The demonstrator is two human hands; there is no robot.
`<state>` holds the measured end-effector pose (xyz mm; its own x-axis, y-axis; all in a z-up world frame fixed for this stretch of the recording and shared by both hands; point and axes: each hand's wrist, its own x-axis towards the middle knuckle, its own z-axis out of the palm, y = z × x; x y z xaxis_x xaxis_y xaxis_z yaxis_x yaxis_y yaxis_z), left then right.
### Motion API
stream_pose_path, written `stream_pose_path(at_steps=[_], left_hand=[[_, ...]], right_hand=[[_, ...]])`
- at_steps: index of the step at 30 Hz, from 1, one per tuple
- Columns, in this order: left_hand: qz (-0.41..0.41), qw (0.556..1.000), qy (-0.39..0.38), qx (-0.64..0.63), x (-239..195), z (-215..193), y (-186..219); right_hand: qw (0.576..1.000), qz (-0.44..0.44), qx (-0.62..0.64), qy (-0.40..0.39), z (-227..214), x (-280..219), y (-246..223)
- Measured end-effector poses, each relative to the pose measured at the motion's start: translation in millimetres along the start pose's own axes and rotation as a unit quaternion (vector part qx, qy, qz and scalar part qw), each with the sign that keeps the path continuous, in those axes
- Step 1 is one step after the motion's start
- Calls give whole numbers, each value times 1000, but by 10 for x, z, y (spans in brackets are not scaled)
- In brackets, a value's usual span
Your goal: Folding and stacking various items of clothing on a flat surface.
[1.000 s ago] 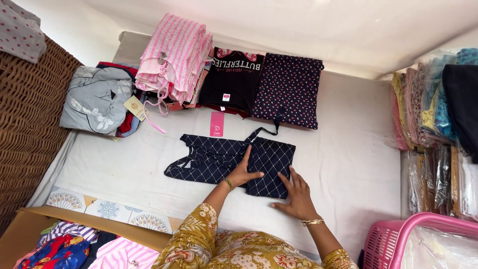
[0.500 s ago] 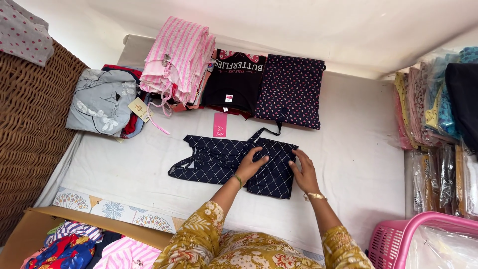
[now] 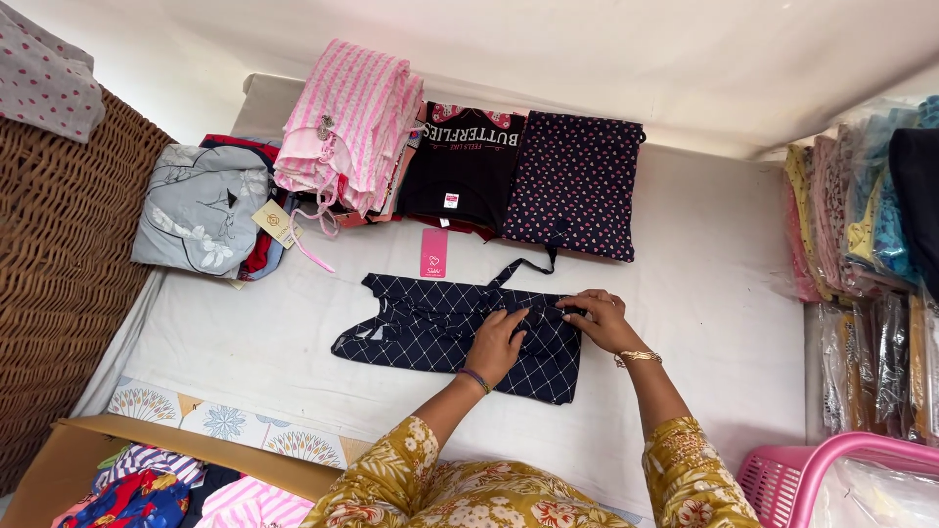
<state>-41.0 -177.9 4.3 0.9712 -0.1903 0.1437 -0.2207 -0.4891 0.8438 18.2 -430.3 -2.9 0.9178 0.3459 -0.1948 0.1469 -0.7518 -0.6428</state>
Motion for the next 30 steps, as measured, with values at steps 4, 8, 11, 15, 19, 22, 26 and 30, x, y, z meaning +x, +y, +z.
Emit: stream_pose_path(at_steps=[4, 8, 11, 15, 19, 22, 26, 30], left_hand=[[66, 989, 76, 109, 51, -13, 4], [-18, 998, 58, 25, 406, 35, -105], [-286, 955, -73, 5, 586, -2, -75], [-154, 981, -40, 109, 337, 67, -112], [159, 960, -109, 205, -153, -328, 187], [177, 934, -219, 221, -501, -451, 5], [118, 930, -253, 238, -603, -331, -386], [276, 907, -124, 292, -536, -429, -207]], right_hand=[[996, 71, -8, -45, -60, 52, -111], [997, 79, -22, 7, 68, 141, -128], [992, 75, -48, 87, 234, 143, -52], [971, 90, 27, 220, 415, -144, -61], [920, 282, 213, 171, 524, -604, -193], [890, 330, 286, 130, 655, -760, -159], [882, 337, 309, 117, 605, -752, -141], [866, 343, 346, 114, 564, -719, -158]])
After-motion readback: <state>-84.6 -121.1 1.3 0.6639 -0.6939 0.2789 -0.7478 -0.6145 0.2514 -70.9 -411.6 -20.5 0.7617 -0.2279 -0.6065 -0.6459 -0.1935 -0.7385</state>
